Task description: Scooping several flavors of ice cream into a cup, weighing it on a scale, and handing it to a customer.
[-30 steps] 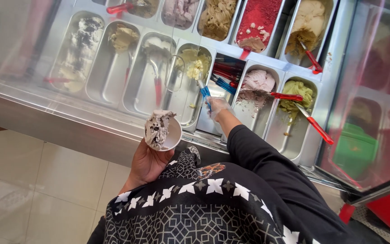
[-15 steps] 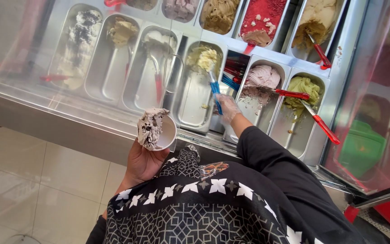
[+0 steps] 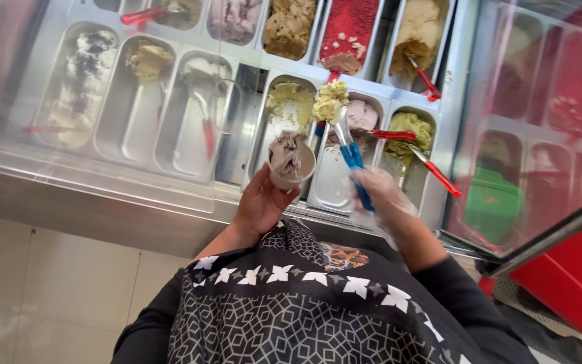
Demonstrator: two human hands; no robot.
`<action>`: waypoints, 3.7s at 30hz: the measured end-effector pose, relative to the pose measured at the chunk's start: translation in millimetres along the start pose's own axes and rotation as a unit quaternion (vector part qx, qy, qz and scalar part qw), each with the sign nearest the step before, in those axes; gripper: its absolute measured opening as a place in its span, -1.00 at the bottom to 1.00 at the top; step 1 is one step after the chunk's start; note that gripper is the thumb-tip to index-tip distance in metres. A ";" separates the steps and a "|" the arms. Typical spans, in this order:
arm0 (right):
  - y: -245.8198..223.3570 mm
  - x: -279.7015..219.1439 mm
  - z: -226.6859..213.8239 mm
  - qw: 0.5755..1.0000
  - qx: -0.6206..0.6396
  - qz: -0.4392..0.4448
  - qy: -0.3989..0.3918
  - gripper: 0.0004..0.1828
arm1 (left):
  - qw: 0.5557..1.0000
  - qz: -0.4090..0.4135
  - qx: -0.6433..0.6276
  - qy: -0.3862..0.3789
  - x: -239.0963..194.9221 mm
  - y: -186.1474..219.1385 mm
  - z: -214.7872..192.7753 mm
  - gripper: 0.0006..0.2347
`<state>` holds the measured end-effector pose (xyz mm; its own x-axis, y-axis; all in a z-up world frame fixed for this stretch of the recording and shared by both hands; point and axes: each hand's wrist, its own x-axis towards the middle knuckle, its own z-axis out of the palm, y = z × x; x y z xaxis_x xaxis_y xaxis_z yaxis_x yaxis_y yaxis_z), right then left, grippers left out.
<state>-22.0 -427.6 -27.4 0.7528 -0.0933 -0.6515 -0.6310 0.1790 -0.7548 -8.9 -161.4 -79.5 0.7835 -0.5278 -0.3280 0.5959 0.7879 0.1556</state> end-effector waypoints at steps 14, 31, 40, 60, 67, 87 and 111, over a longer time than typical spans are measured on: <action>-111.8 -165.3 36.9 0.994 -0.023 -0.012 0.106 -0.75 | 0.991 0.114 0.051 0.043 90.7 -29.6 14.5 -0.63; -142.0 -177.9 52.1 0.929 -0.361 0.043 0.064 -0.32 | 0.990 0.109 0.035 0.085 83.8 -32.9 32.4 -0.66; -89.6 -157.1 24.5 0.542 -0.791 -0.273 0.078 -0.23 | 0.993 0.040 -0.091 0.070 89.0 -39.5 31.4 -0.65; -177.9 -175.4 -40.4 0.194 -0.860 -0.399 0.251 -0.49 | 0.995 -0.050 -0.086 -0.034 74.4 -29.6 30.5 -0.58; -198.7 -184.2 -32.6 0.755 -0.515 -0.402 0.052 -0.69 | 0.989 -0.064 -0.120 -0.059 70.3 -23.4 30.8 -0.59; -128.1 -167.7 -47.9 0.986 -0.049 -0.086 0.131 -0.63 | 0.989 -0.077 -0.094 -0.081 55.9 -22.9 43.9 -0.61; -138.0 -155.9 -17.2 0.981 0.068 -0.164 0.078 -0.70 | 0.993 -0.026 -0.059 -0.103 4.7 26.9 51.3 -0.61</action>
<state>-55.4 -454.6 177.0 0.8668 -0.3153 -0.3862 -0.3202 0.2418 -0.9160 19.8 -159.0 -29.0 0.7785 -0.6134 -0.1328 0.6216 0.7828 0.0283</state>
